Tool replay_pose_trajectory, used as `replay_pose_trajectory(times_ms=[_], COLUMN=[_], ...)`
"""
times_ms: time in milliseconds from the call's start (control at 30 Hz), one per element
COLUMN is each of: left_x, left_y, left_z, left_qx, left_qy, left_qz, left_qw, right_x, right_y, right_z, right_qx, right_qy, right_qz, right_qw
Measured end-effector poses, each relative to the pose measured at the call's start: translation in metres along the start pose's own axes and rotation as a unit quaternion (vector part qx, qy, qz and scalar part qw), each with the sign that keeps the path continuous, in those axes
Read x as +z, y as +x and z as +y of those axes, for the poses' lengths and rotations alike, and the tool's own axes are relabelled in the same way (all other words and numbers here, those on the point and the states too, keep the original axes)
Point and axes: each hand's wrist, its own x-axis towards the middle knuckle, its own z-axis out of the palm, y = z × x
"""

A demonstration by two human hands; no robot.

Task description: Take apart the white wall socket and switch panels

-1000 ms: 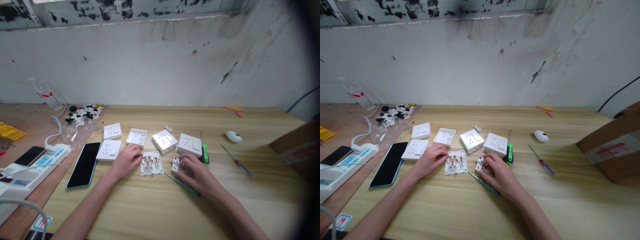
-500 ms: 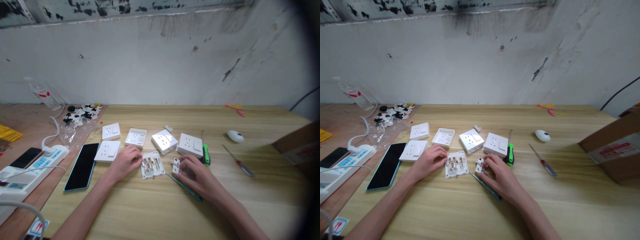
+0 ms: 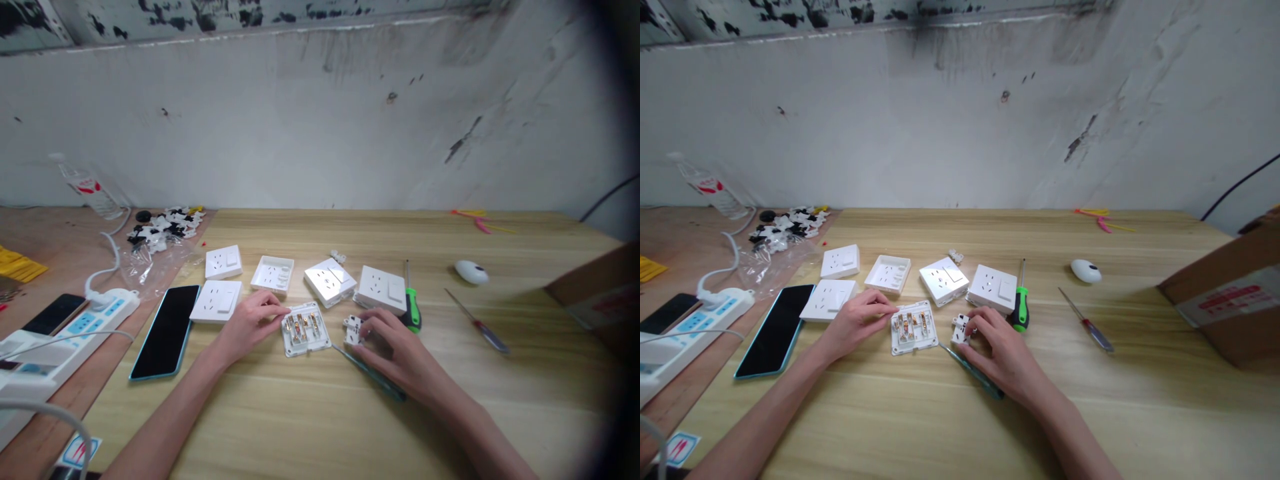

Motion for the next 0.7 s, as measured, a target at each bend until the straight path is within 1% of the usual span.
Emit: replay_pose_trajectory(times_ms=[100,233,400,700], left_x=[0.0019,0.0034,0.0038,0.0025], left_y=[-0.0003,-0.0003,-0.0012,-0.0015], left_z=[0.0013,0.0028,-0.0004,-0.0003], left_qx=[0.004,-0.012,0.033,0.044], left_qy=[-0.017,-0.04,-0.029,-0.012], left_qz=[-0.008,-0.028,-0.052,-0.053], left_qw=[1.0,0.999,0.998,0.998], right_x=[-0.0002,-0.0006,0.0,0.0025], right_y=[0.0,0.0006,0.0009,-0.0004], right_z=[-0.0002,-0.0011,0.0003,0.0052], right_qx=[0.0,0.003,-0.007,-0.012], right_qy=[-0.001,0.002,-0.001,-0.014], right_qz=[-0.005,-0.003,0.006,0.009], right_qw=[1.0,1.0,1.0,1.0])
